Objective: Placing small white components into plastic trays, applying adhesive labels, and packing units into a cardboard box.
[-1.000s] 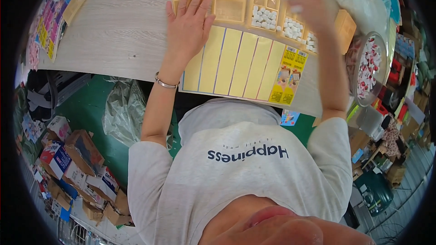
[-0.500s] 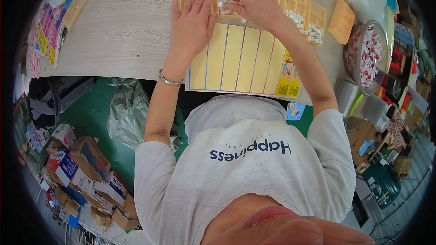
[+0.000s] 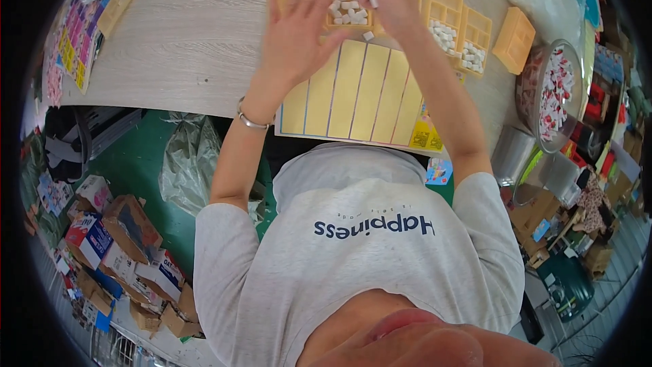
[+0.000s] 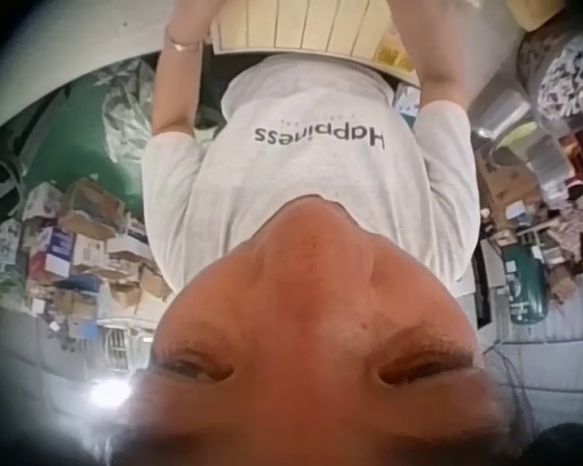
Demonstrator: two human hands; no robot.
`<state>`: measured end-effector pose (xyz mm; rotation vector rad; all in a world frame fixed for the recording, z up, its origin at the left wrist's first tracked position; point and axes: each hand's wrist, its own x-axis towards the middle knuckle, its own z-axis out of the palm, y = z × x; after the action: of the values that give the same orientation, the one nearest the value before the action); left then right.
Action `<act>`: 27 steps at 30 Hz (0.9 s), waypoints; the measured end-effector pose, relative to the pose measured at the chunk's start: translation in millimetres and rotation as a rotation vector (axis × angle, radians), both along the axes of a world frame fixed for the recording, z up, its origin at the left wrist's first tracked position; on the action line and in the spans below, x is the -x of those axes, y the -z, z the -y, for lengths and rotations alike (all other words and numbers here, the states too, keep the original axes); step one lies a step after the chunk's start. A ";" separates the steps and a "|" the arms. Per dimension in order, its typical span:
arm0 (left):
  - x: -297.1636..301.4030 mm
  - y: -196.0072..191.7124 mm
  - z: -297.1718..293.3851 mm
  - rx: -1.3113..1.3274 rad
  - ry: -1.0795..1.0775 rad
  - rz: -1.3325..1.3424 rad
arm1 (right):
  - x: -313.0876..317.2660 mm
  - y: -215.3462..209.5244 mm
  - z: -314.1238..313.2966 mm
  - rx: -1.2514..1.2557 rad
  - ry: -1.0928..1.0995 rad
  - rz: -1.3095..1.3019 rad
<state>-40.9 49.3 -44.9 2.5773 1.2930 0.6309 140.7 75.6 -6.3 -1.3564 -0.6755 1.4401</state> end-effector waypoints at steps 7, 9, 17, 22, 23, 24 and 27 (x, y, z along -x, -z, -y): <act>61.5 18.9 -7.3 -0.003 -0.353 0.166 | 72.8 28.8 -16.9 -0.792 -0.281 0.721; 62.6 24.8 -5.2 0.004 -0.319 0.139 | 77.4 40.7 -23.0 -0.457 -0.391 0.298; 50.7 22.1 -2.4 -0.030 -0.221 -0.020 | -20.6 14.3 6.0 -0.481 -0.178 0.559; 33.8 24.4 -4.3 -0.045 -0.068 -0.151 | -26.6 11.9 40.8 -0.475 -0.454 1.142; 32.0 26.5 -4.3 -0.054 -0.062 -0.150 | -25.1 17.1 43.3 -0.489 -0.493 1.198; 30.9 26.4 -2.5 -0.034 -0.070 -0.114 | -26.3 22.0 43.4 -0.490 -0.482 1.201; 29.2 23.3 -2.1 -0.026 -0.066 -0.080 | -29.4 33.1 35.7 -0.530 -0.457 1.177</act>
<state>-70.1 51.5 -68.2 2.6155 1.4086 0.5650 170.0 39.9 -39.3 -1.5724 -2.0538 0.5281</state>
